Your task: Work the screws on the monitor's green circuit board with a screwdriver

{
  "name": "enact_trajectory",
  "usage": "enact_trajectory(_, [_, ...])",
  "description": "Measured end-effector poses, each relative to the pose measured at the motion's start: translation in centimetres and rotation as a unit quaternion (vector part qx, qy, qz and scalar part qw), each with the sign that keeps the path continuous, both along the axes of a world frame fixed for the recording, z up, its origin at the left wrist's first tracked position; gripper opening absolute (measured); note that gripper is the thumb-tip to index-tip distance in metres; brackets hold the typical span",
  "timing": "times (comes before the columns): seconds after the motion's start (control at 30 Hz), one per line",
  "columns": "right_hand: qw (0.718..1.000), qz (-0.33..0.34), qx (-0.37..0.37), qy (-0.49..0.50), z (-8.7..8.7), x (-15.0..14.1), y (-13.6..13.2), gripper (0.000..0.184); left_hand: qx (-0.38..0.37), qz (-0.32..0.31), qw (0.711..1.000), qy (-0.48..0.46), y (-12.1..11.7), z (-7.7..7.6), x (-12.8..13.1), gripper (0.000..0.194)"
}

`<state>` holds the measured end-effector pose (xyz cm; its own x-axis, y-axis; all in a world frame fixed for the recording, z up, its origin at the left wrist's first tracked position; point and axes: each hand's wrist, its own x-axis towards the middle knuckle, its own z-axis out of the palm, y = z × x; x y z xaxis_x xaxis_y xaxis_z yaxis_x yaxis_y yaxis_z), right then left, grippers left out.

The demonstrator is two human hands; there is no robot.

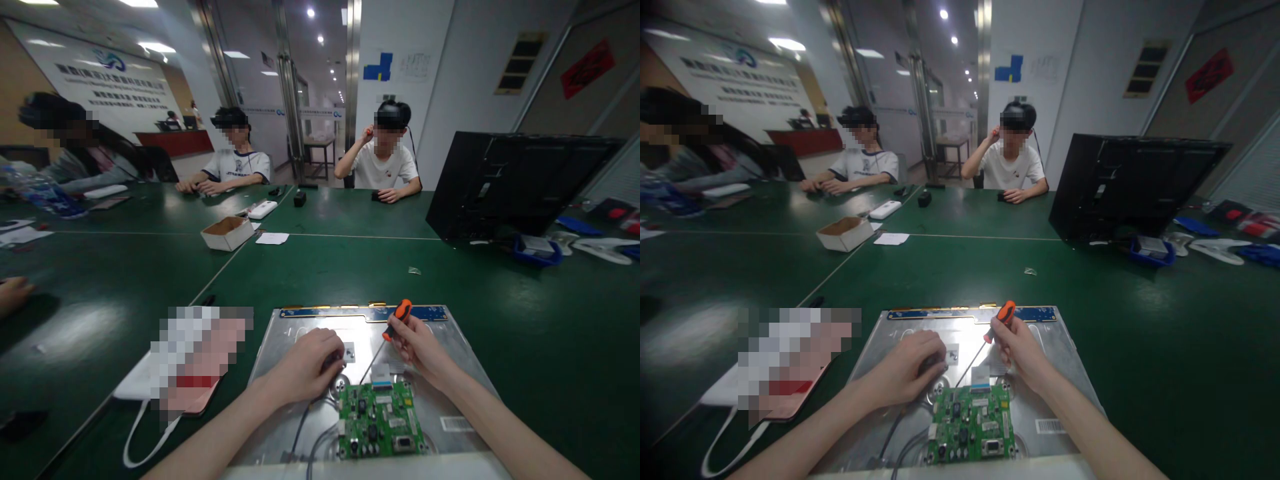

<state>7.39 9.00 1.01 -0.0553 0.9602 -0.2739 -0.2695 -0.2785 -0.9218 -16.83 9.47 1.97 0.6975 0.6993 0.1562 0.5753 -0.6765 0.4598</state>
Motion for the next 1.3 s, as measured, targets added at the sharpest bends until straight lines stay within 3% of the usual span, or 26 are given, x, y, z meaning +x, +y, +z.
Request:
enact_trajectory(0.4, [1.0,0.009,0.002,-0.004,-0.2,0.1,0.0,0.059,-0.007,0.018,1.0,-0.014,0.1,-0.2,0.1,0.006])
enact_trajectory(0.87, [0.999,0.026,0.032,-0.012,-0.9,0.0,0.2,0.055,0.029,-0.011,0.999,-0.017,0.0,-0.5,0.0,0.009])
enact_trajectory(1.3, [0.999,0.026,0.026,-0.014,-0.9,-0.1,0.2,0.058,-0.068,-0.014,0.995,-0.067,-1.0,0.0,0.1,0.016])
